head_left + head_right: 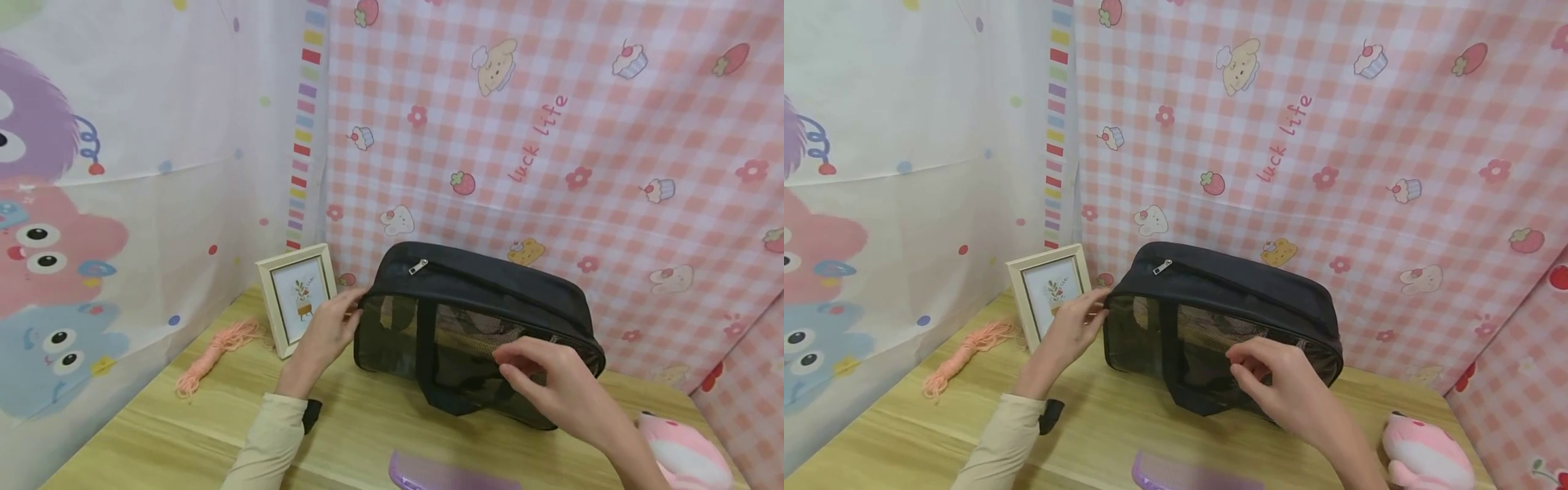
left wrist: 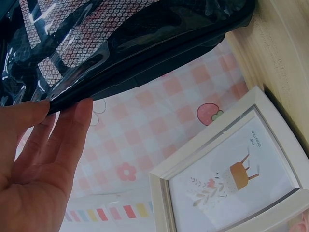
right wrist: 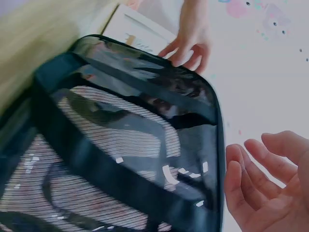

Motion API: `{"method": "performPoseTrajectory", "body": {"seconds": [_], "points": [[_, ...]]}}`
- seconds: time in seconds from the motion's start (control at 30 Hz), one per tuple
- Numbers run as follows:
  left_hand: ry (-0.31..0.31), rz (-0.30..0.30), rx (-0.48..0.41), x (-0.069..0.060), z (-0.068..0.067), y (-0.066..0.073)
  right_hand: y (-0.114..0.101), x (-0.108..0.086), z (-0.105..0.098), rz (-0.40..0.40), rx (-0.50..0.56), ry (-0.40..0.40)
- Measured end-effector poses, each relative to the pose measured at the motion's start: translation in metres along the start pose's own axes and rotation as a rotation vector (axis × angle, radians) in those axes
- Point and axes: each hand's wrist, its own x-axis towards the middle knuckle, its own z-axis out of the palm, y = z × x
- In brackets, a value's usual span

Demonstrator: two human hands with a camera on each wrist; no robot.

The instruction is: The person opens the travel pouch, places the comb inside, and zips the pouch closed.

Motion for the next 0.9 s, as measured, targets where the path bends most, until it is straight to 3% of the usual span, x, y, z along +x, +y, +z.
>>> {"method": "performPoseTrajectory", "body": {"seconds": [0.33, 0.43, 0.63, 0.9], "points": [[0.015, 0.001, -0.002, -0.002, 0.001, -0.002, 0.028, -0.039, 0.013, 0.204, 0.113, -0.126], [0.015, 0.005, 0.002, -0.002, 0.002, -0.002, 0.042, -0.049, 0.021, 0.253, 0.136, -0.2], [0.015, 0.01, 0.011, -0.002, 0.002, -0.001, 0.071, -0.069, 0.044, 0.191, 0.195, -0.339], [0.011, 0.008, 0.015, 0.001, 0.001, -0.001, 0.094, -0.084, 0.067, 0.117, 0.233, -0.345]]}}
